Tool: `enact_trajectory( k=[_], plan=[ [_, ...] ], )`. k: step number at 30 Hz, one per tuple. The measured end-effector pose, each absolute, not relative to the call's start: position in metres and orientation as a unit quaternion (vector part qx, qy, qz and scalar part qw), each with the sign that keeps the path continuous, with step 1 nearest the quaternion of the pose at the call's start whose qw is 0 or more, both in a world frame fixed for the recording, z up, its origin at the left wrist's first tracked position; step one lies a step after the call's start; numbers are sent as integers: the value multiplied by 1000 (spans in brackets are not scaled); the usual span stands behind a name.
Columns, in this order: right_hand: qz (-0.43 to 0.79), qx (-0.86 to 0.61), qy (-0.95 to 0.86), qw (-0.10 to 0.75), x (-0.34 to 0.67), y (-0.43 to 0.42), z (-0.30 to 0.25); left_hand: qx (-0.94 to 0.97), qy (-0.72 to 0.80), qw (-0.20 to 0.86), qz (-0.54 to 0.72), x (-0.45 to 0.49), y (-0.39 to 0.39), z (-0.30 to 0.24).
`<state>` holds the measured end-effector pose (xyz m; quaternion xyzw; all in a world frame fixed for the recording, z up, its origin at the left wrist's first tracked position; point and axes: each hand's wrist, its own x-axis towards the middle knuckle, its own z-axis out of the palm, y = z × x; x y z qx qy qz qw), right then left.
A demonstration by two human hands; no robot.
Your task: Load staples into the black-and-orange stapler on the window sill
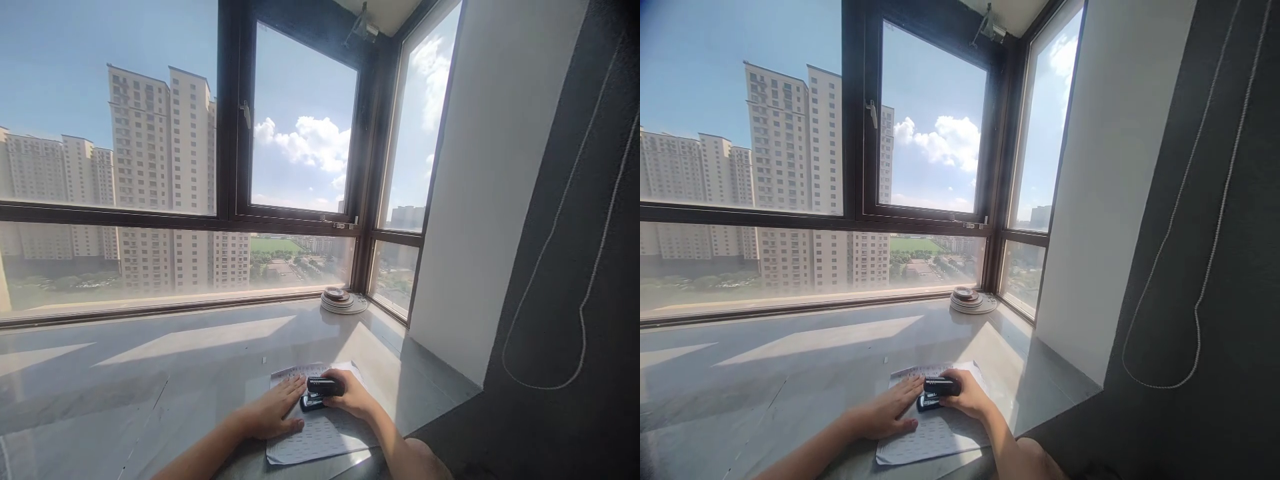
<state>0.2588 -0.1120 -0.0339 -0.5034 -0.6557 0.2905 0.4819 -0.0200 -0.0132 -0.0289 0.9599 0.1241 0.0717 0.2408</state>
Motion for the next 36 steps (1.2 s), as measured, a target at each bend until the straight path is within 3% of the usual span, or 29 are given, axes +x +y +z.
enact_trajectory(
  k=[8, 12, 17, 21, 36],
  plan=[
    [126, -514, -744, 407, 247, -125, -21, 970, 97, 210, 67, -19, -10, -33],
    [136, -488, -760, 407, 244, -124, -18, 965, 101, 226, 86, -19, -11, -33],
    [119, -520, -674, 511, 252, -109, -29, 953, 120, 256, 110, -17, -12, -31],
    [69, -582, -605, 539, 263, -97, -42, 938, 140, 279, 149, -17, -9, -35],
    [119, -647, -609, 443, 273, -85, -64, 917, 164, 319, 173, -23, -5, -40]
  ],
)
